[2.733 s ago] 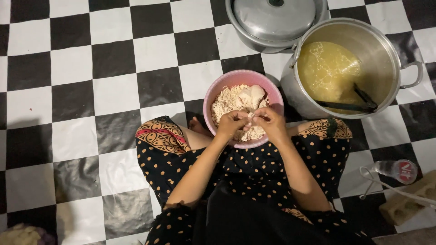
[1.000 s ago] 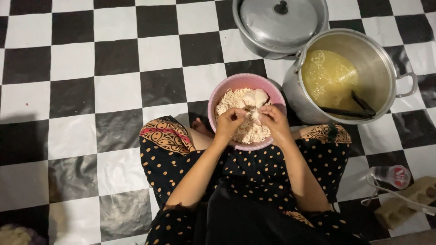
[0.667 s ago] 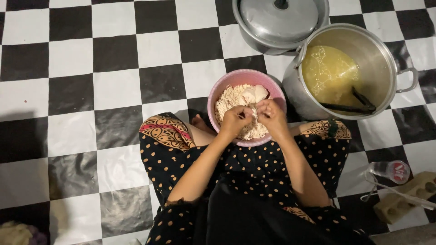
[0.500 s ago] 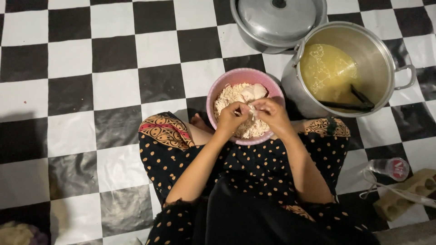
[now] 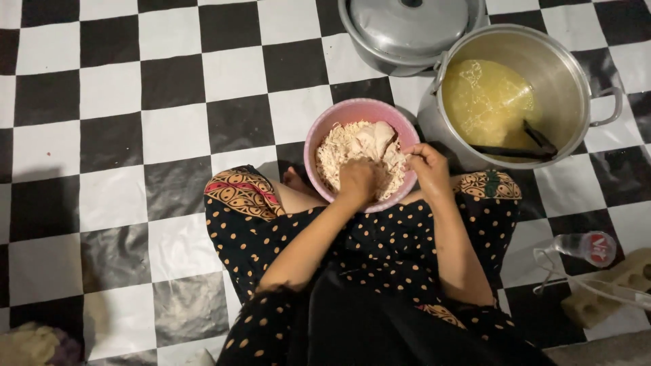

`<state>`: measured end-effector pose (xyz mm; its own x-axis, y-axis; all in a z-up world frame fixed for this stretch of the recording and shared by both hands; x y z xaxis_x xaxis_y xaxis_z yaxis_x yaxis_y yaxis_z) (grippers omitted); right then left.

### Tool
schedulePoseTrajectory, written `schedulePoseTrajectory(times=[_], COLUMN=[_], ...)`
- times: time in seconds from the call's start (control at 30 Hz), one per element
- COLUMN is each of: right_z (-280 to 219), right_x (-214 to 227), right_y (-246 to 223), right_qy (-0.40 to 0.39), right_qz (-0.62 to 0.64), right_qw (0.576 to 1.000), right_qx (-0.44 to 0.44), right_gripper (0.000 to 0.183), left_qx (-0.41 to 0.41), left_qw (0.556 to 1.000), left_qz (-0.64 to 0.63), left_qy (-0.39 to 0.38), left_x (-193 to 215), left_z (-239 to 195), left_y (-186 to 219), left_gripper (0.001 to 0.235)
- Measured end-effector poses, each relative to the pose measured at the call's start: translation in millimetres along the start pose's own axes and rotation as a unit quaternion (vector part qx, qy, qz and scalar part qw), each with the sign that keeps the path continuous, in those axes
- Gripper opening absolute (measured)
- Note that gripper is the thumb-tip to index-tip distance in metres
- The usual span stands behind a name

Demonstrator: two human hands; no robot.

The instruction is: A person sitting on a checkered floor is manually shredding a large piece of dough or paste into smaller fragments inside a pink bowl.

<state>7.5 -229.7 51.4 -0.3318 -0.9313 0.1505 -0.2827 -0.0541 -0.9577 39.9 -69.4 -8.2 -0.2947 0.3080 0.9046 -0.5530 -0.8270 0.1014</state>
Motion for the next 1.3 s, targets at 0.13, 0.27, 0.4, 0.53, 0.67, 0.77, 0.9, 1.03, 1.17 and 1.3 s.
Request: schedulePoseTrajectory(times=[0.13,0.27,0.4,0.53,0.67,0.77,0.9,1.03,1.17,1.3], right_z=[-1,8,15,9,11,4,-17,1,-5,-13], right_x=[10,8,-27,-36,-36,-24,-37,-46,-29,-41], right_y=[12,52,77,60,55,36,23,47,28,22], right_qy=[-0.005,-0.037,-0.098,-0.115,-0.071,-0.059,-0.142,-0.126,-0.103,-0.145], right_qz=[0.016,-0.087,-0.076,-0.062,-0.1,-0.09,-0.05,-0.069,-0.068,-0.03], right_qw=[1.0,0.995,0.991,0.991,0.99,0.992,0.988,0.988,0.989,0.986], right_qx=[-0.002,-0.029,-0.055,-0.016,0.068,0.064,0.029,0.063,0.076,0.078], right_gripper=[0.019,0.021,0.034,0.033,0.029,0.026,0.026,0.03,0.027,0.024], left_qx=[0.021,0.205,0.238,0.276,0.33,0.372,0.349,0.305,0.305,0.292], left_qw=[0.998,0.896,0.839,0.769,0.713,0.65,0.607,0.669,0.688,0.713], left_qz=[-0.055,-0.343,-0.476,-0.572,-0.619,-0.663,-0.712,-0.676,-0.656,-0.635], left_qy=[-0.022,-0.194,-0.113,-0.07,-0.018,0.026,0.059,0.053,0.059,0.065], left_x=[-14,-10,3,7,-15,-4,33,20,26,40], left_z=[4,-10,-17,-26,-39,-41,-29,-33,-34,-27], left_y=[-4,-34,-31,-30,-37,-41,-31,-32,-33,-29], left_gripper=[0.013,0.023,0.021,0.032,0.029,0.027,0.03,0.035,0.032,0.03])
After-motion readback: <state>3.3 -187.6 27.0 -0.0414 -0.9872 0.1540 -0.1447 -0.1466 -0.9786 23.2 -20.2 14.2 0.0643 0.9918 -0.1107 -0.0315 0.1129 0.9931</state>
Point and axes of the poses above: each hand's wrist, its own z-axis towards the middle knuckle, its own x-axis out of the back of the hand, y = z × x, the point moved 5 cm from there along z, towards the middle knuckle, and after that the axes turned 10 degrees about -x, right-handed, at the moved point
